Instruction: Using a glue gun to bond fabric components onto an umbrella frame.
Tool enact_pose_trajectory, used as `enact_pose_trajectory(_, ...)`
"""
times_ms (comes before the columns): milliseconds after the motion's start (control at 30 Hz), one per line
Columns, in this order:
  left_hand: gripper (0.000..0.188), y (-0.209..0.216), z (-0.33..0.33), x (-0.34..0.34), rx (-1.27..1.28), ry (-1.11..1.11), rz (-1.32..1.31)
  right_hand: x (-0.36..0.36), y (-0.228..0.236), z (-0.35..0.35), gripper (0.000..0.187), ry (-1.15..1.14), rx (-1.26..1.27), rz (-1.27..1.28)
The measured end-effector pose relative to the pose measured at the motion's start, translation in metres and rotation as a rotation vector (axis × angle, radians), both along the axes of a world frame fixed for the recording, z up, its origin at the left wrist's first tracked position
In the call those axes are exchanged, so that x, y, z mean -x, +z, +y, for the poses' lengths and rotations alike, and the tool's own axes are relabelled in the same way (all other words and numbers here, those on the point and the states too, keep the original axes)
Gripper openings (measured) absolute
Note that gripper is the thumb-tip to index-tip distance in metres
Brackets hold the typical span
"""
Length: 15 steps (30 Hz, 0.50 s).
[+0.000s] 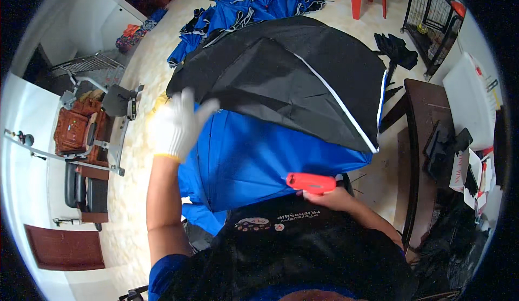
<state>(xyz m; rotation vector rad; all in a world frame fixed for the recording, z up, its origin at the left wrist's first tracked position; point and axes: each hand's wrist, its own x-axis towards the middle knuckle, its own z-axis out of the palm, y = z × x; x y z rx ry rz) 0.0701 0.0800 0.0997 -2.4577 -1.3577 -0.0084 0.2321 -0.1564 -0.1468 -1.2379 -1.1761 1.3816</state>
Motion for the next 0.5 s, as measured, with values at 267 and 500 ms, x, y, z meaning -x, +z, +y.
enact_pose_trajectory(267, 0.052, -0.059, 0.118, -0.145, -0.039, -1.078, -0.356, 0.012, 0.015, 0.013, 0.022, 0.155, -0.249, -0.201)
enact_pose_trajectory(500, 0.020, -0.031, 0.189, -0.135, -0.149, -0.755, -0.338, 0.008, 0.025, 0.006, 0.020, 0.070, -0.085, -0.139)
